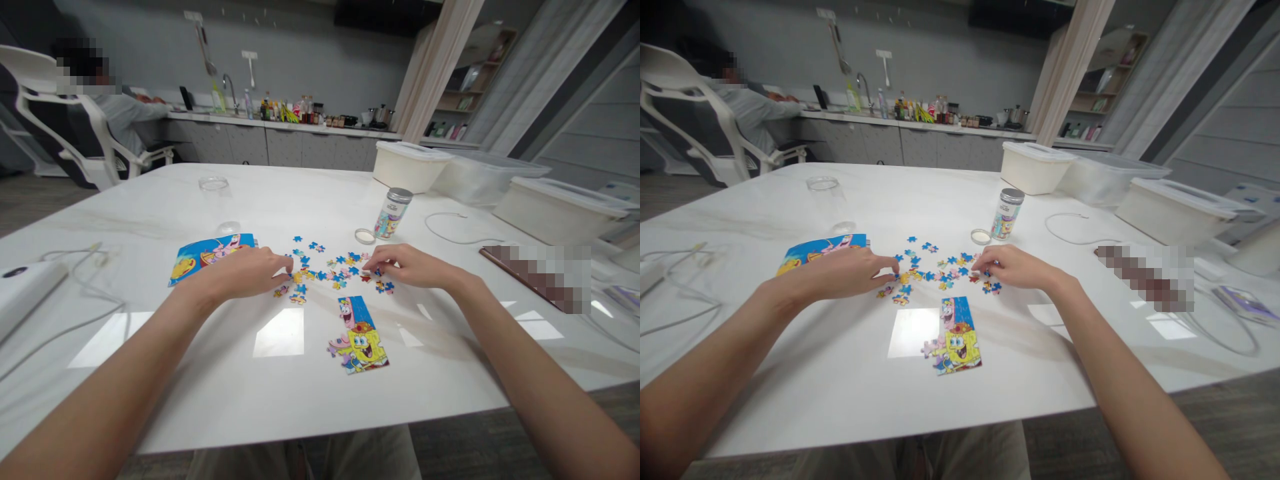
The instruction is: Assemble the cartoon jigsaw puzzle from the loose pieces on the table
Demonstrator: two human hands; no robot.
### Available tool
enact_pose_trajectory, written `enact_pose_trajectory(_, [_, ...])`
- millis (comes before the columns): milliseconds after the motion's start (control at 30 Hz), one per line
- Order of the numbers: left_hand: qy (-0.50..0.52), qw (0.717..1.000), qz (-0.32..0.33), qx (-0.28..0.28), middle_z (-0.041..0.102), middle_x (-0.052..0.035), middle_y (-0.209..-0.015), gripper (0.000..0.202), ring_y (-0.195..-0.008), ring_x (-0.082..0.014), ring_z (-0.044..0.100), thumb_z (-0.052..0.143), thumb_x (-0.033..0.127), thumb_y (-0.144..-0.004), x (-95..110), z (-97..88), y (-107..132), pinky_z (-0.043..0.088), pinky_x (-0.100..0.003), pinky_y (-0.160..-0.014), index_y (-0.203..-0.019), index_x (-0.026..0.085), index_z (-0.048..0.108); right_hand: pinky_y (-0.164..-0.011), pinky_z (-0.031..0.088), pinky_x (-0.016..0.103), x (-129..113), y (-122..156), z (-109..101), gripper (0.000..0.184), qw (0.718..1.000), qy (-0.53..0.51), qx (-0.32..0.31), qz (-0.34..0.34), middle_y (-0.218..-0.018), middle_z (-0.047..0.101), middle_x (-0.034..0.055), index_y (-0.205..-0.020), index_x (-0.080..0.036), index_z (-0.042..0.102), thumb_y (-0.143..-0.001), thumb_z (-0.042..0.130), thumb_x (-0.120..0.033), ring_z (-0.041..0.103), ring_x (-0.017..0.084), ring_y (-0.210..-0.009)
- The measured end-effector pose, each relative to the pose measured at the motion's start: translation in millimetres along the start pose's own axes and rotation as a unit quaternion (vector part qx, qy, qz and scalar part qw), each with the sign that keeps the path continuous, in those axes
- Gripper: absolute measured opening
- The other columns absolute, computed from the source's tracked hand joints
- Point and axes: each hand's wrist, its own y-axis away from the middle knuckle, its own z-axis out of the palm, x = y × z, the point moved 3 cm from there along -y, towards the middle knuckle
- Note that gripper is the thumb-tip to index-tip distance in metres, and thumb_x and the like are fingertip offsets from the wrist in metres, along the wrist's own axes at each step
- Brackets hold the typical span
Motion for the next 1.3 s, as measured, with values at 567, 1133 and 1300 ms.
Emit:
enact_pose_trajectory(567, [-0.006, 1.0, -0.007, -0.01, 0.069, -0.0088, -0.075, 0.04, -0.071, -0.0254, 0.066, 0.035, 0.045, -0.093, -1, 1.9, 0, 0.045, -0.033, -0.064, -0.113, 0.027, 0.064, -0.076, 0.05, 0.033, -7, -4, 8, 0.03, 0.999, 0.03, 0.028, 0.0, -0.102, 0.062, 0.0076, -0.106, -0.021, 0.07, -0.088, 0.046, -0.016, 0.062, 0.017, -0.083])
enact_pose_trajectory(1133, [-0.007, 1.0, 0.0, -0.005, 0.069, -0.0088, -0.074, 0.038, -0.068, -0.0261, 0.066, 0.035, 0.044, -0.093, 0, 2.1, -1, 0.043, -0.033, -0.06, -0.111, 0.027, 0.063, -0.068, 0.044, 0.028, -22, -14, 28, 0.021, 0.999, 0.036, 0.019, -0.012, -0.094, 0.055, 0.0049, -0.107, -0.022, 0.067, -0.091, 0.054, -0.027, 0.053, 0.014, -0.073])
enact_pose_trajectory(1300, [-0.006, 1.0, 0.0, -0.006, 0.069, -0.0089, -0.076, 0.038, -0.068, -0.0254, 0.065, 0.034, 0.044, -0.092, 0, 1.8, 0, 0.042, -0.032, -0.06, -0.11, 0.027, 0.062, -0.069, 0.044, 0.029, -22, -13, 28, 0.025, 0.999, 0.047, 0.014, -0.01, -0.094, 0.054, 0.0052, -0.112, -0.021, 0.066, -0.091, 0.053, -0.028, 0.053, 0.013, -0.072])
